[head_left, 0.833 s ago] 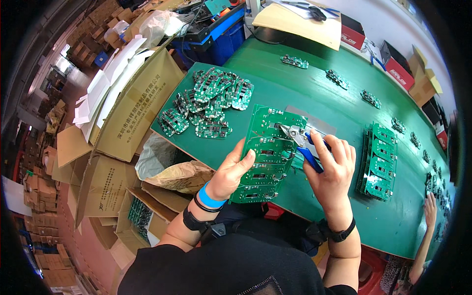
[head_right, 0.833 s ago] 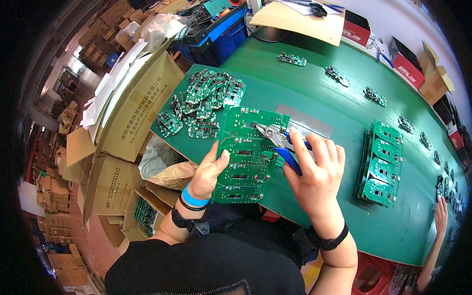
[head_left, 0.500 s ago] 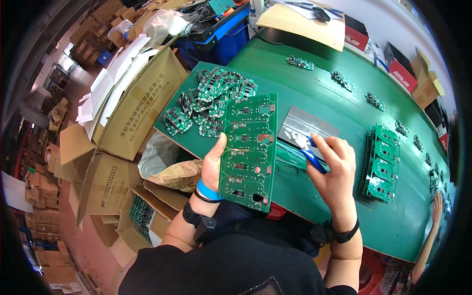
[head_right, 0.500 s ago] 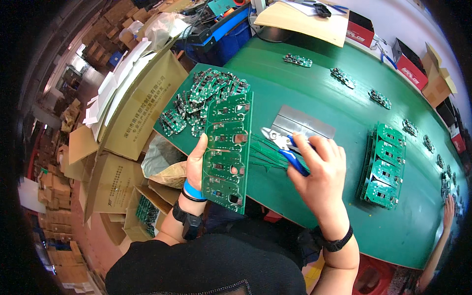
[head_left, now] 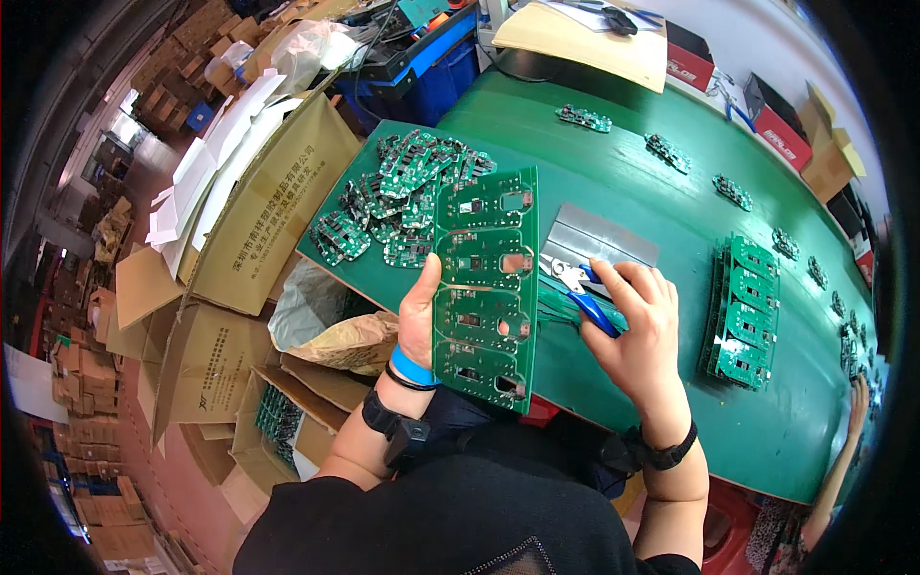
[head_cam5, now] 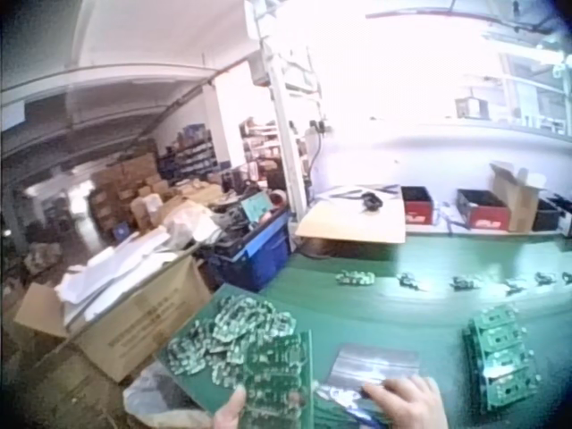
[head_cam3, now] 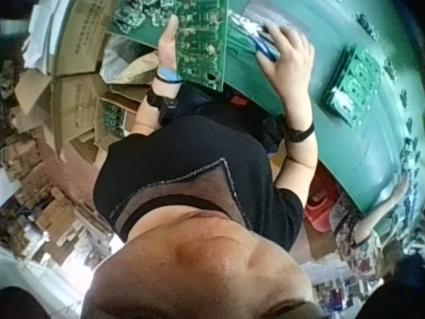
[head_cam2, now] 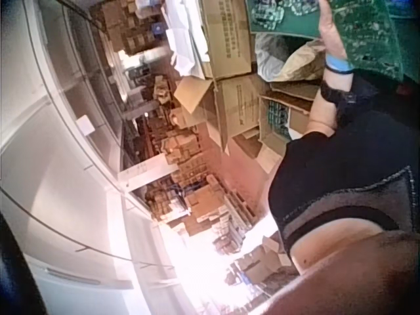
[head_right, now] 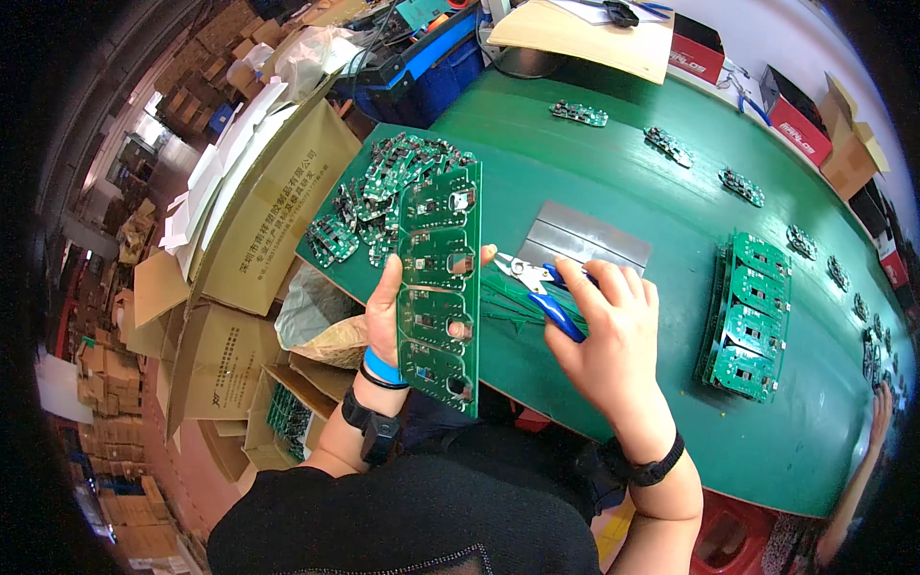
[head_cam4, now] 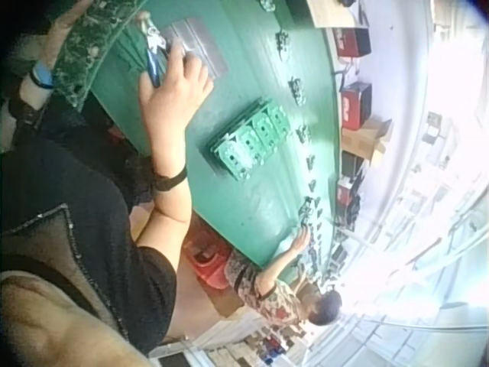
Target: The person uses blue-handled pliers to trim excess green material from the edges of rectangular circuit boards. They handle the boards one at a time, cutting along the edges and then placing the finished pieces into a pile on the table.
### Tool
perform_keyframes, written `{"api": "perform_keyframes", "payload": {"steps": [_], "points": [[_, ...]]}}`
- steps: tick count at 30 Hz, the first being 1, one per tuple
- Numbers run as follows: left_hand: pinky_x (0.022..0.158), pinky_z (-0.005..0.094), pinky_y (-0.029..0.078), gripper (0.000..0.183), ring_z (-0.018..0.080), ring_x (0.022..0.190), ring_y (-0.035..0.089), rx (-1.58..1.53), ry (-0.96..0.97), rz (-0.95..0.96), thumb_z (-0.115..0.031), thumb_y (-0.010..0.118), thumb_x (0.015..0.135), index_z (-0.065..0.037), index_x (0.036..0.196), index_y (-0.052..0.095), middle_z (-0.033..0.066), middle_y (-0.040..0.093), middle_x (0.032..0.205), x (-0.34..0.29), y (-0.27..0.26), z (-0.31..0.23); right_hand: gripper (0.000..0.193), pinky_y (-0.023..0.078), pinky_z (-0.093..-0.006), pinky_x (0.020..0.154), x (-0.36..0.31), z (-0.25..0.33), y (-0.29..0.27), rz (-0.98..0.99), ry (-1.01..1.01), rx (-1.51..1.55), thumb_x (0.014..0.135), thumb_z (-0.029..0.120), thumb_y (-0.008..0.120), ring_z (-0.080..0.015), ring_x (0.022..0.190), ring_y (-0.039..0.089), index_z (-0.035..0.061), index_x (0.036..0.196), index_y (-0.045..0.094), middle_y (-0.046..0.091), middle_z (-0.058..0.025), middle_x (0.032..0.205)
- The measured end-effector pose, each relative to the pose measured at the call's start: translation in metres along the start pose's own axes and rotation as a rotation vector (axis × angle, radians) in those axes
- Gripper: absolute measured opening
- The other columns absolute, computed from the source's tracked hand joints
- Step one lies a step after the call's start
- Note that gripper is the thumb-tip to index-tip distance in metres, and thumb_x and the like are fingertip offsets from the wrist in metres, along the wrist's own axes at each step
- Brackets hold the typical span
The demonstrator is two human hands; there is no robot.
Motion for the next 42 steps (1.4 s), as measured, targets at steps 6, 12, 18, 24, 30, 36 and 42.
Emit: {"api": "perform_keyframes", "payload": {"steps": [6, 12, 18, 24, 30, 36, 42], "points": [[0.096, 0.0584, 0.049, 0.072, 0.0446, 0.124, 0.051, 0.378, 0.016, -0.181, -0.058, 0.026, 0.101, -0.007, 0.151, 0.024, 0.0231, 0.034, 0.15, 0.001, 0.009, -0.01, 0.062, 0.04, -0.042, 0.089, 0.006, -0.003, -0.015, -0.105, -0.036, 0.033, 0.062, 0.012, 0.073, -0.0309, 0.099, 0.056, 0.0091, 0.122, 0.063, 0.059, -0.0117, 0.109], [0.092, 0.048, 0.055, 0.052, 0.0332, 0.114, 0.059, 0.839, 0.153, -0.227, -0.041, 0.028, 0.106, -0.008, 0.145, 0.03, 0.0186, 0.051, 0.135, 0.008, 0.017, -0.001, 0.067, 0.037, -0.0438, 0.093, 0.003, 0.012, -0.005, -0.042, -0.12, -0.106, 0.06, 0.017, 0.075, -0.0288, 0.105, 0.054, 0.0117, 0.125, 0.061, 0.057, -0.0093, 0.11], [0.102, 0.0332, 0.045, 0.045, 0.0178, 0.125, 0.05, 0.903, 0.156, -0.208, -0.03, 0.03, 0.108, -0.007, 0.146, 0.03, 0.0102, 0.048, 0.138, 0.007, 0.015, 0.004, 0.067, 0.037, -0.0442, 0.093, 0.002, 0.012, -0.004, -0.041, -0.115, -0.116, 0.06, 0.018, 0.075, -0.0284, 0.105, 0.054, 0.0136, 0.126, 0.061, 0.057, -0.009, 0.11], [0.104, 0.0329, 0.043, 0.046, 0.0178, 0.127, 0.048, 0.93, 0.183, -0.167, -0.029, 0.031, 0.108, -0.006, 0.148, 0.027, 0.0104, 0.046, 0.141, 0.008, 0.026, 0.009, 0.068, 0.037, -0.0442, 0.093, 0.001, 0.012, -0.004, -0.026, -0.113, -0.141, 0.06, 0.019, 0.076, -0.0278, 0.105, 0.054, 0.0148, 0.126, 0.06, 0.057, -0.0084, 0.11], [0.104, 0.0328, 0.043, 0.046, 0.0177, 0.126, 0.048, 0.996, 0.179, -0.146, -0.028, 0.03, 0.108, -0.005, 0.148, 0.028, 0.0105, 0.047, 0.14, 0.007, 0.018, 0.006, 0.07, 0.037, -0.0444, 0.093, 0.002, 0.012, -0.005, -0.02, -0.118, -0.147, 0.059, 0.019, 0.076, -0.0274, 0.104, 0.054, 0.0151, 0.127, 0.06, 0.057, -0.0083, 0.11], [0.103, 0.0322, 0.043, 0.047, 0.0175, 0.125, 0.049, 0.909, 0.156, -0.188, -0.029, 0.031, 0.108, -0.005, 0.148, 0.027, 0.0104, 0.047, 0.14, 0.009, 0.017, 0.007, 0.07, 0.037, -0.0442, 0.092, 0.002, 0.013, -0.006, -0.018, -0.124, -0.168, 0.059, 0.019, 0.077, -0.027, 0.103, 0.054, 0.0149, 0.127, 0.06, 0.056, -0.0081, 0.11], [0.103, 0.0323, 0.043, 0.048, 0.0176, 0.126, 0.049, 0.936, 0.164, -0.192, -0.031, 0.03, 0.108, -0.004, 0.148, 0.026, 0.0109, 0.047, 0.14, 0.008, 0.019, 0.007, 0.064, 0.038, -0.043, 0.093, -0.001, 0.012, -0.003, 0.004, -0.074, -0.147, 0.06, 0.013, 0.075, -0.0299, 0.103, 0.055, 0.0124, 0.124, 0.063, 0.059, -0.0097, 0.109]]}}
Point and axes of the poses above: each hand's wrist, its own x-axis towards the middle knuckle, its own y-axis out of the palm, z = x × y, the point moved 3 cm from there along x, towards the middle knuckle
